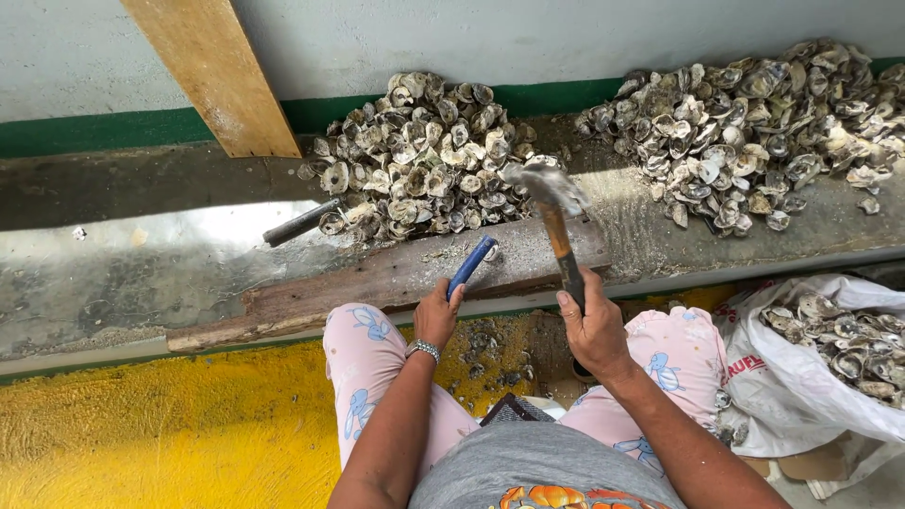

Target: Smashing and processing oyster shells using a hammer and a punch tool on a wooden block.

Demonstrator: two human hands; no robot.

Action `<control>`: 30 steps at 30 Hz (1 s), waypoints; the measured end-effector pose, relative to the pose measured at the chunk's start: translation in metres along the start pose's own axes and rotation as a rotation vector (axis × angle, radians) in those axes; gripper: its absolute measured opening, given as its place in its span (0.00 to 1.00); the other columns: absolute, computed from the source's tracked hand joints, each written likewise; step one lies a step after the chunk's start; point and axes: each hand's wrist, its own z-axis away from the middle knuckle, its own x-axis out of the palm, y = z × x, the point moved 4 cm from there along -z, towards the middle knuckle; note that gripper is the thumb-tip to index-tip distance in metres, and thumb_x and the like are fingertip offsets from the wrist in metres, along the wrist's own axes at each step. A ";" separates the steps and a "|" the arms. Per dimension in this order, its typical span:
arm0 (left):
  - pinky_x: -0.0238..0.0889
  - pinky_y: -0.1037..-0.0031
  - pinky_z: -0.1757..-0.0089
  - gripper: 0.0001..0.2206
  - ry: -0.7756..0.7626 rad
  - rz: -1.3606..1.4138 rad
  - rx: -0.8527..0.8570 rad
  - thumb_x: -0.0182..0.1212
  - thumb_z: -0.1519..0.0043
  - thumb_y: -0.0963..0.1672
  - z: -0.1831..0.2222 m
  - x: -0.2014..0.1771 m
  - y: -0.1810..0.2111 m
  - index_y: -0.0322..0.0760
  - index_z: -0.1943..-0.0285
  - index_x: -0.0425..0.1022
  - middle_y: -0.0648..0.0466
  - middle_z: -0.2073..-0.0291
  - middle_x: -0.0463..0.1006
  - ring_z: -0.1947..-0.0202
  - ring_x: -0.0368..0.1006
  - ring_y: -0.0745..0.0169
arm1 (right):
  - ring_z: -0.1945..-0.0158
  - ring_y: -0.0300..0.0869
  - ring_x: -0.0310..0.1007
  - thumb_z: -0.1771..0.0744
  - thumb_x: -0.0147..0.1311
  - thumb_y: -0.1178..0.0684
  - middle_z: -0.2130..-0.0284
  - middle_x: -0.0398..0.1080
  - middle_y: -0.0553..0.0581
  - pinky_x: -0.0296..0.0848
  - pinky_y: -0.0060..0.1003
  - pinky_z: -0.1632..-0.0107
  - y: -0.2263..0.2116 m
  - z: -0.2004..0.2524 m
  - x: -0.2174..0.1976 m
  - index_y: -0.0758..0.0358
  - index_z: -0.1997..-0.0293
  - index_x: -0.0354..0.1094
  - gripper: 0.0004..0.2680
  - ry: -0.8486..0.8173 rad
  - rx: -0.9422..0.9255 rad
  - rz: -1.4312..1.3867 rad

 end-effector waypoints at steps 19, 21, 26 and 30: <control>0.63 0.59 0.72 0.22 0.029 0.251 0.071 0.50 0.33 0.57 -0.003 0.008 -0.008 0.38 0.53 0.76 0.48 0.78 0.77 0.78 0.73 0.54 | 0.80 0.37 0.70 0.31 0.59 0.50 0.77 0.68 0.52 0.71 0.32 0.77 0.179 -0.086 0.058 0.68 0.59 0.59 0.12 -0.100 0.649 -0.349; 0.63 0.59 0.72 0.21 0.003 0.221 0.065 0.50 0.34 0.57 0.001 0.007 -0.004 0.39 0.52 0.76 0.48 0.78 0.77 0.78 0.73 0.53 | 0.80 0.38 0.70 0.31 0.57 0.50 0.76 0.69 0.52 0.71 0.34 0.75 0.189 -0.087 0.062 0.67 0.59 0.62 0.11 -0.125 0.663 -0.344; 0.64 0.59 0.71 0.21 -0.017 0.168 0.096 0.51 0.34 0.57 0.009 0.000 0.001 0.40 0.51 0.75 0.48 0.78 0.77 0.78 0.74 0.51 | 0.77 0.43 0.73 0.30 0.54 0.45 0.74 0.71 0.55 0.74 0.43 0.66 0.183 -0.093 0.072 0.67 0.50 0.63 0.14 -0.179 0.642 0.336; 0.66 0.58 0.68 0.21 -0.107 0.064 0.104 0.51 0.34 0.58 0.021 -0.004 0.008 0.41 0.53 0.75 0.48 0.79 0.78 0.76 0.76 0.49 | 0.66 0.42 0.76 0.33 0.56 0.43 0.67 0.74 0.56 0.76 0.46 0.63 0.159 -0.097 0.090 0.64 0.43 0.64 0.18 0.103 -0.020 0.476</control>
